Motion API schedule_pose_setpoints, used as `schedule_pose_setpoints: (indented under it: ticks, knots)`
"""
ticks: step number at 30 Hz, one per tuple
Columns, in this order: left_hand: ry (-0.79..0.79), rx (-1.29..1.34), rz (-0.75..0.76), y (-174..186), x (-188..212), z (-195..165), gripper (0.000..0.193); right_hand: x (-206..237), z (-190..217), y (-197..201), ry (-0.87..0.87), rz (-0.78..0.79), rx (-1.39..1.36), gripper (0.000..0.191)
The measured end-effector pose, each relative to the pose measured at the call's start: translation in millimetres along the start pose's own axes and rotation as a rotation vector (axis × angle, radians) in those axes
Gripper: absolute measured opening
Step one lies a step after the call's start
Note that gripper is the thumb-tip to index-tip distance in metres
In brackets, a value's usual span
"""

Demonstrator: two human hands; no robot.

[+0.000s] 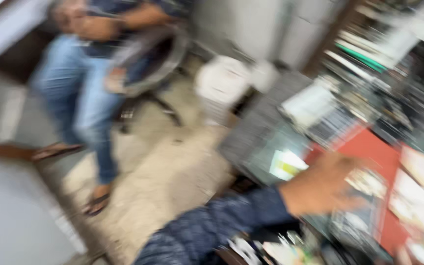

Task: The person disassembles a smartphone, removes the motherboard, and uses a metal prying tool to separate the screen from the frame. They then reassemble the phone by reconnecting internal components and placing the back cover.

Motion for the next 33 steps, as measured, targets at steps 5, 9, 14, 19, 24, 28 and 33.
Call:
schedule_pose_setpoints:
  ticks: [5,9,14,19,24,28,33]
  knots:
    - [0.020,0.074,0.057,-19,-9,-5,0.067,23,1,95,0.131,-0.279,0.025,0.012]
    - [-0.055,-0.111,0.155,-29,-18,-28,0.070,8,-3,135,0.233,-0.322,-0.055,0.009]
    - [-0.018,-0.194,0.206,-36,-26,-47,0.071,-10,1,151,0.098,-0.297,0.182,0.013]
    - [-0.041,-0.183,0.186,-35,-23,-49,0.078,-19,15,99,0.221,-0.060,0.439,0.027]
    - [-0.016,-0.172,0.183,-32,-19,-34,0.083,-21,29,78,0.400,-0.018,0.597,0.020]
    - [-0.016,-0.167,0.188,-30,-18,-25,0.087,-36,36,79,0.308,0.005,0.261,0.010]
    - [-0.007,-0.159,0.202,-36,-18,-14,0.092,-45,47,36,0.232,0.119,-0.402,0.030]
Point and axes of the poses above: each hand's wrist, its own x-axis away from the middle knuckle, its own y-axis out of the back of the hand, z = x × y, the point moved 9 cm from there along -x, towards the middle knuckle, and after that the axes turned 6 degrees about -x, right-handed, at the moved point
